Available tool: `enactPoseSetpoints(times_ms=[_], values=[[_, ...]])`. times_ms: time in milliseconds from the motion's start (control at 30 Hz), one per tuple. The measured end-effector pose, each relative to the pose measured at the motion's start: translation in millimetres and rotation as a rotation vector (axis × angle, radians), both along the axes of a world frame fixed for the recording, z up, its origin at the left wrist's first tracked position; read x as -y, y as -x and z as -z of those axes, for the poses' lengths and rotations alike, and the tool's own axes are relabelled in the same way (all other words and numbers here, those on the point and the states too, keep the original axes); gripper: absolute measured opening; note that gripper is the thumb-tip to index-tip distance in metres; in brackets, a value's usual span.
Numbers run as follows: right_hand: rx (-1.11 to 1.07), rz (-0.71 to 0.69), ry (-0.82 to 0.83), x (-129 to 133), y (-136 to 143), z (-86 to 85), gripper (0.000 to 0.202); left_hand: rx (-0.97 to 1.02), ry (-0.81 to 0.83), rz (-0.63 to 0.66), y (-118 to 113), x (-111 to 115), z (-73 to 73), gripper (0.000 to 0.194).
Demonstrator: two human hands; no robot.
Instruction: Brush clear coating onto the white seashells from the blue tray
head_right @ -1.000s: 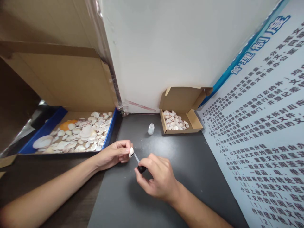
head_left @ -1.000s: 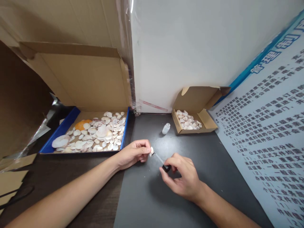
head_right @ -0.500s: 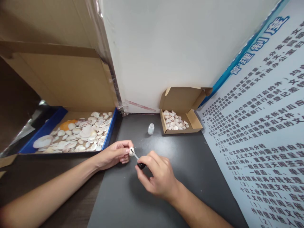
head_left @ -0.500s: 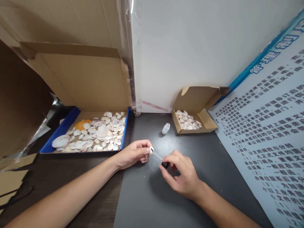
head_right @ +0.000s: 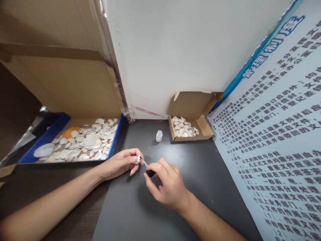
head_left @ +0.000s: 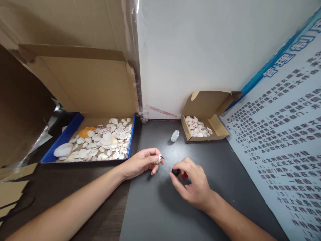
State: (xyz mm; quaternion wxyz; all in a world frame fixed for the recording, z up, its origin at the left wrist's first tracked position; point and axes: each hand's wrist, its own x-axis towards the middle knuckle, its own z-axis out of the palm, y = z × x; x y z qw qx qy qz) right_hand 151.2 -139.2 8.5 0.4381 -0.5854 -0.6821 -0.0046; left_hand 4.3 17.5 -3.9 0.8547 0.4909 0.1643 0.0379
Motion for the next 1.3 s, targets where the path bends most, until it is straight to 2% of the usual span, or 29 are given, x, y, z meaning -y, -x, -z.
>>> enactPoseSetpoints(times_ms=[367,833,1067,1300], values=[[0.000,-0.003,0.014,0.3,-0.5,0.5,0.016,-0.008,-0.021,0.054,0.4,0.1,-2.0,0.028],[-0.027,-0.030,-0.009,-0.3,-1.6,-1.1,0.019,-0.006,-0.067,0.010,0.3,0.2,-1.6,0.030],[-0.041,-0.019,0.000,0.5,-2.4,-0.2,0.019,0.004,-0.022,0.014,-0.6,0.4,-1.5,0.029],[-0.030,0.044,0.045,-1.9,-3.8,0.7,0.014,0.025,-0.049,0.006,-0.2,1.0,-1.9,0.029]])
